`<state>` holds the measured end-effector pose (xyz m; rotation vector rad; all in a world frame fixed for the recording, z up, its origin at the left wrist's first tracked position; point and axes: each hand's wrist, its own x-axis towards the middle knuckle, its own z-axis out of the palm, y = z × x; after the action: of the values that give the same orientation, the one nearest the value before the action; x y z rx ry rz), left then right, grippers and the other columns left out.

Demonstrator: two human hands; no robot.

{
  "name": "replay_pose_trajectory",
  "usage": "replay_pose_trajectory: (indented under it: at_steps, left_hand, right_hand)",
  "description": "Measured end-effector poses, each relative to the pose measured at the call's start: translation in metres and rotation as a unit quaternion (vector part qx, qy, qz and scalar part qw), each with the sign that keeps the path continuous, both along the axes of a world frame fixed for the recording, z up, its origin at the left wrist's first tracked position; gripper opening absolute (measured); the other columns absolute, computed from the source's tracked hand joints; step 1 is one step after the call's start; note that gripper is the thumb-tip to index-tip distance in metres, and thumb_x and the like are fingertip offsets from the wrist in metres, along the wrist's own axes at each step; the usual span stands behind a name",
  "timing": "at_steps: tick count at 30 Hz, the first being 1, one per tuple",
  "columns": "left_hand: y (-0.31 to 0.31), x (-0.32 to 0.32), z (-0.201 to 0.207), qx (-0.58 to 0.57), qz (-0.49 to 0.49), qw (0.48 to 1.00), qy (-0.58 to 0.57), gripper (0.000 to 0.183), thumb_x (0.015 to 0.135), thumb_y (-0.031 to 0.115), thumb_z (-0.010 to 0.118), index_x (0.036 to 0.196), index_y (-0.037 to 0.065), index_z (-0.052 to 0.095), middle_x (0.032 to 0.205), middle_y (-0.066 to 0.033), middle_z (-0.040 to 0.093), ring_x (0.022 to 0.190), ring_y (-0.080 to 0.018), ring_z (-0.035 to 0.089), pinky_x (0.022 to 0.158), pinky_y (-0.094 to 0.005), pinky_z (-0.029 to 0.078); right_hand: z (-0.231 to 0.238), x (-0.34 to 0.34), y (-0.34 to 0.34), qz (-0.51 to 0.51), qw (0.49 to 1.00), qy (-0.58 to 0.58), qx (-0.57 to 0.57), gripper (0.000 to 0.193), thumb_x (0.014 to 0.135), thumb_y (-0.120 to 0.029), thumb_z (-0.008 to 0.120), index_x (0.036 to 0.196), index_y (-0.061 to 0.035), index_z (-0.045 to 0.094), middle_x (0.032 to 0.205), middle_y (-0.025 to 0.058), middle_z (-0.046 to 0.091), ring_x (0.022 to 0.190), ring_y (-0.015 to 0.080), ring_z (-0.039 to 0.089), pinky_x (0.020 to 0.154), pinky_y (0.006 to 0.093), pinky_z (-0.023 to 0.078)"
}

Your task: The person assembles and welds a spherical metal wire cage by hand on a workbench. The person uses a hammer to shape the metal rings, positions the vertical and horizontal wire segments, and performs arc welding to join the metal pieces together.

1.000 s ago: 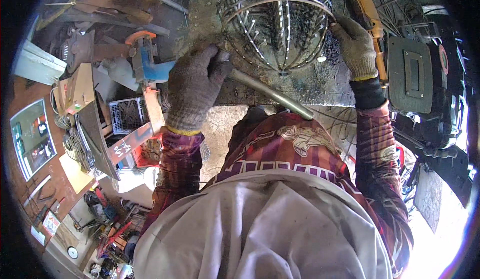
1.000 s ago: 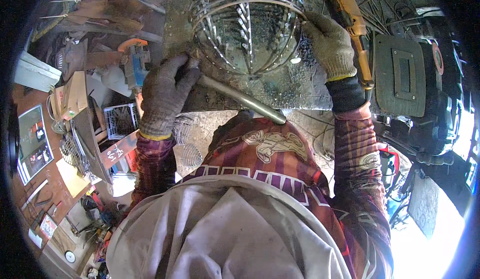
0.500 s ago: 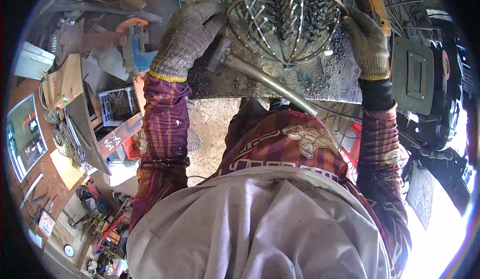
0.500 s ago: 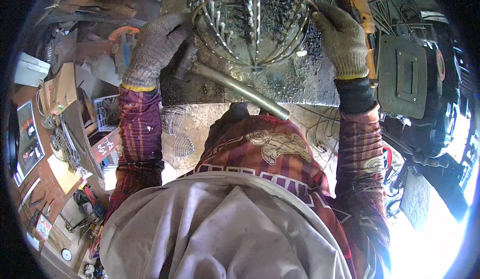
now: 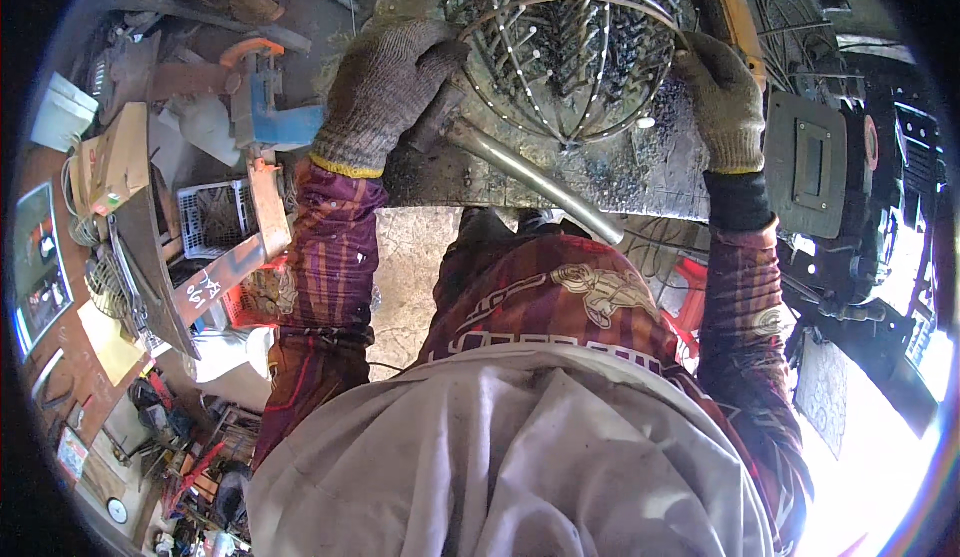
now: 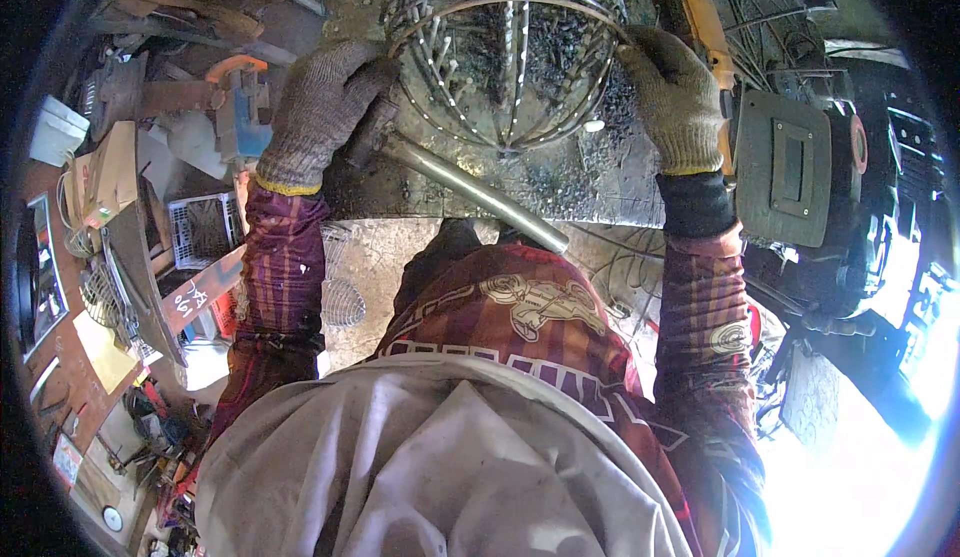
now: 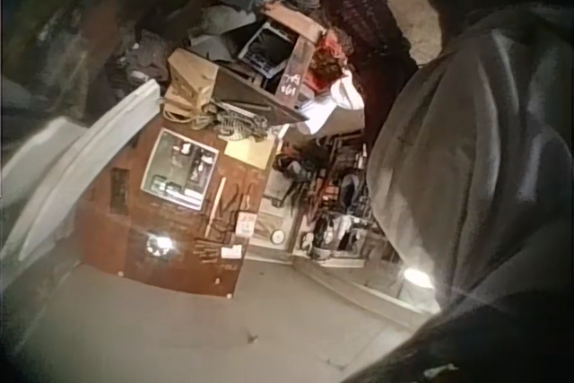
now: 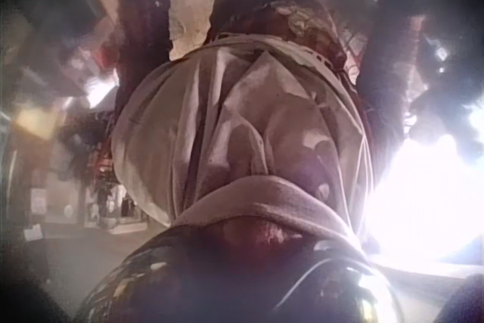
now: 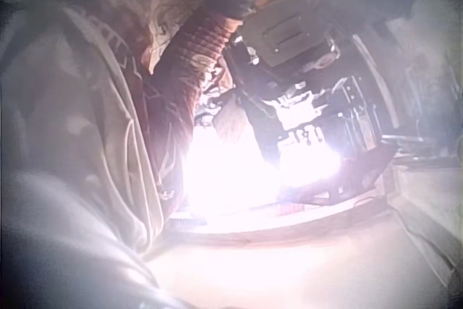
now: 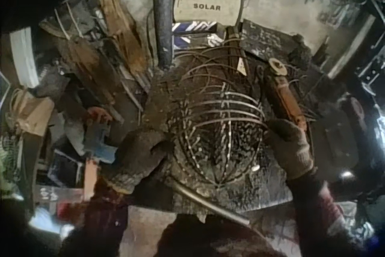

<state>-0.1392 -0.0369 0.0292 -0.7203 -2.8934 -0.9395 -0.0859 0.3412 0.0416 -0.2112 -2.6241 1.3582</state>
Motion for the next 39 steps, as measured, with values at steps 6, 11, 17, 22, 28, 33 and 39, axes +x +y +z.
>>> replay_pose_trajectory:
  at_steps: [6, 11, 17, 22, 28, 33, 39]
  left_hand:
    - [0.002, 0.002, -0.004, 0.030, 0.011, 0.999, 0.016, 0.030, 0.094, 0.033, 0.067, 0.107, 0.007, 0.074, 0.097, -0.0181, 0.071, 0.089, -0.0352, 0.070, 0.078, -0.0423, 0.053]
    - [0.003, 0.000, -0.001, 0.009, 0.008, 1.000, 0.014, 0.027, 0.093, 0.029, 0.068, 0.108, 0.007, 0.074, 0.099, -0.0180, 0.072, 0.092, -0.0344, 0.070, 0.080, -0.0412, 0.054]
    - [0.001, -0.001, -0.006, 0.005, 0.005, 1.000, 0.029, 0.027, 0.093, 0.029, 0.068, 0.108, 0.007, 0.074, 0.097, -0.0165, 0.072, 0.090, -0.0342, 0.070, 0.079, -0.0410, 0.054]
    - [0.004, 0.002, -0.007, 0.017, 0.023, 0.999, 0.039, 0.026, 0.094, 0.028, 0.068, 0.107, 0.007, 0.073, 0.095, -0.0166, 0.072, 0.087, -0.0351, 0.070, 0.077, -0.0423, 0.054]
    - [0.002, -0.002, -0.011, 0.013, 0.028, 0.998, 0.051, 0.026, 0.094, 0.030, 0.068, 0.105, 0.006, 0.073, 0.095, -0.0178, 0.072, 0.088, -0.0359, 0.070, 0.076, -0.0434, 0.054]
    - [0.006, -0.002, -0.008, -0.001, 0.042, 0.998, 0.040, 0.027, 0.091, 0.027, 0.071, 0.107, 0.006, 0.073, 0.097, -0.0178, 0.072, 0.091, -0.0362, 0.070, 0.079, -0.0430, 0.054]
    - [0.009, 0.000, -0.002, -0.009, 0.044, 0.999, 0.008, 0.026, 0.087, 0.022, 0.071, 0.109, 0.007, 0.073, 0.102, -0.0189, 0.072, 0.093, -0.0366, 0.070, 0.082, -0.0432, 0.054]
  right_hand:
    - [-0.001, 0.002, -0.004, -0.002, 1.000, -0.013, 0.004, 0.031, 0.093, -0.020, 0.074, 0.119, -0.0024, 0.071, 0.107, 0.0069, 0.075, 0.095, 0.0123, 0.067, 0.087, 0.0279, 0.052]
    - [-0.010, 0.004, 0.001, -0.030, 1.000, -0.007, -0.002, 0.033, 0.093, -0.023, 0.073, 0.121, -0.0045, 0.070, 0.111, 0.0093, 0.075, 0.100, 0.0160, 0.068, 0.090, 0.0298, 0.051]
    - [-0.013, 0.008, 0.001, -0.025, 1.000, -0.005, 0.006, 0.030, 0.094, -0.022, 0.072, 0.119, -0.0063, 0.072, 0.109, 0.0079, 0.075, 0.098, 0.0154, 0.068, 0.089, 0.0295, 0.051]
    - [-0.008, 0.009, -0.006, -0.027, 1.000, -0.009, -0.013, 0.027, 0.095, -0.019, 0.071, 0.118, -0.0055, 0.073, 0.107, 0.0079, 0.075, 0.095, 0.0124, 0.067, 0.085, 0.0272, 0.052]
    - [-0.012, 0.008, -0.008, -0.035, 0.997, -0.007, -0.067, 0.026, 0.095, -0.016, 0.070, 0.118, -0.0053, 0.072, 0.104, 0.0058, 0.075, 0.093, 0.0105, 0.066, 0.084, 0.0267, 0.052]
    - [-0.010, 0.009, -0.011, -0.036, 0.999, -0.015, -0.029, 0.024, 0.094, -0.014, 0.070, 0.117, -0.0047, 0.072, 0.104, 0.0063, 0.075, 0.095, 0.0123, 0.066, 0.087, 0.0276, 0.052]
    - [-0.013, 0.006, -0.005, -0.031, 0.999, 0.001, -0.017, 0.023, 0.095, -0.014, 0.069, 0.116, -0.0049, 0.073, 0.105, 0.0068, 0.075, 0.095, 0.0127, 0.066, 0.088, 0.0278, 0.052]
